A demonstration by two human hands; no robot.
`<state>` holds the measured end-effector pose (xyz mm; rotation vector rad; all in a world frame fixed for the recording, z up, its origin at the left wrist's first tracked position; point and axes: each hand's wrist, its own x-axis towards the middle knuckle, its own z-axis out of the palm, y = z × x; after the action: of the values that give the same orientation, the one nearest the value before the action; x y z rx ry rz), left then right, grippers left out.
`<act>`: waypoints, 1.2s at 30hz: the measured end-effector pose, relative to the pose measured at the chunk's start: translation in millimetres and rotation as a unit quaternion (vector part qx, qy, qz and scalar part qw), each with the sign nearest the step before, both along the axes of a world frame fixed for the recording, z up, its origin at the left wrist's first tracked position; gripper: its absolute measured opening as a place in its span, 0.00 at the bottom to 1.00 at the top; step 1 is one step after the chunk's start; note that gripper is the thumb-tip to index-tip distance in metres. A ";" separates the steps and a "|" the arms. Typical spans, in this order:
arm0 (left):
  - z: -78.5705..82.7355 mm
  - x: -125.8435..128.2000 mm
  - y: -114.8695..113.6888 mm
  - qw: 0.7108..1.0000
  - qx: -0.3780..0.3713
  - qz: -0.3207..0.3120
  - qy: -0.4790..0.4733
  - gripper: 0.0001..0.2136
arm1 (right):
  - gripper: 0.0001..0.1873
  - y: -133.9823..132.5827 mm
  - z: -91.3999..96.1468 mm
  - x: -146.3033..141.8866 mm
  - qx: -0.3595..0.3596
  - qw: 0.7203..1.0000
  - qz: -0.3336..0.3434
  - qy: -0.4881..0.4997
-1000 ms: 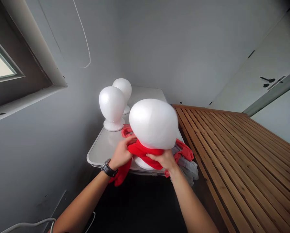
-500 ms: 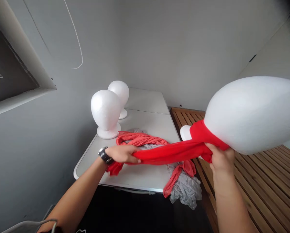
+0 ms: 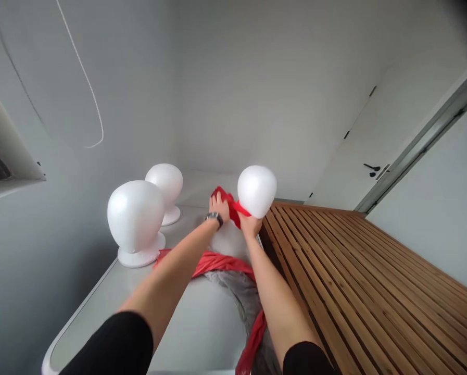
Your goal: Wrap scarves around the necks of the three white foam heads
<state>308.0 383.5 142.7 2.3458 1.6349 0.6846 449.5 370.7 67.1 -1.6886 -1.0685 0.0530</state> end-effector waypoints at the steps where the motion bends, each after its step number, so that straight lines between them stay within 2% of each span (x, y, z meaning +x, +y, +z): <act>1: -18.1 -2.4 -10.7 1.000 -0.006 -0.013 0.006 0.33 | 0.53 8.6 -8.6 -4.1 -0.006 1.000 -0.002 0.000; 3: -52.2 -13.7 -32.3 0.999 -0.023 -0.041 0.019 0.32 | 0.55 22.4 -26.7 -9.2 -0.019 1.000 -0.012 0.008; 5: -79.0 -35.2 -55.0 0.996 -0.036 -0.074 0.016 0.38 | 0.55 32.0 -43.8 -10.8 -0.037 0.999 -0.018 0.013; 8: -99.7 -84.0 -95.3 0.992 -0.014 -0.110 -0.052 0.43 | 0.53 39.1 -63.2 -9.5 -0.058 0.998 -0.016 0.008; 11: -98.0 -136.4 -140.1 0.990 0.012 -0.093 -0.110 0.38 | 0.52 38.7 -72.0 -8.5 -0.074 0.997 -0.010 -0.002; 14: -85.9 -175.3 -177.6 0.989 -0.002 -0.065 -0.134 0.30 | 0.58 33.8 -72.6 -10.7 -0.094 0.995 -0.018 0.000; 18: -79.7 -212.9 -205.1 0.981 0.020 0.014 -0.190 0.28 | 0.67 19.7 -68.7 -13.8 -0.124 0.992 -0.009 0.007; 20: -87.4 -234.5 -209.3 0.967 0.065 0.102 -0.224 0.26 | 0.68 7.7 -65.7 -12.2 -0.137 0.990 0.007 0.008; 22: -100.2 -258.9 -207.8 0.938 0.110 0.205 -0.255 0.27 | 0.68 -7.6 -61.0 -7.5 -0.152 0.988 0.029 0.009; 24: -112.5 -282.6 -201.0 0.912 0.113 0.282 -0.274 0.34 | 0.67 -25.1 -54.0 -0.6 -0.163 0.985 0.057 0.006; 25: -116.8 -292.7 -195.6 0.910 0.097 0.300 -0.270 0.37 | 0.65 -34.3 -49.5 3.1 -0.166 0.984 0.071 0.004; 28: -120.0 -310.5 -172.5 0.945 0.018 0.270 -0.184 0.45 | 0.60 -66.2 -31.0 9.5 -0.161 0.981 0.105 -0.001; 31: -114.0 -309.1 -146.9 0.971 -0.023 0.205 -0.118 0.46 | 0.52 -117.7 -6.3 0.3 -0.145 0.981 0.132 -0.007; 34: -106.6 -298.9 -129.1 0.967 -0.019 0.214 -0.134 0.46 | 0.36 -201.2 12.0 -27.2 -0.091 0.980 0.174 -0.041; 36: -102.5 -292.5 -123.0 0.960 -0.011 0.226 -0.165 0.41 | 0.30 -266.3 10.6 -50.2 -0.028 0.970 0.224 -0.085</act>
<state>15.5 260.5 40.2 1.7232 2.0067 1.0669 399.3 104.4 77.6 -1.4889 -1.5762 0.2344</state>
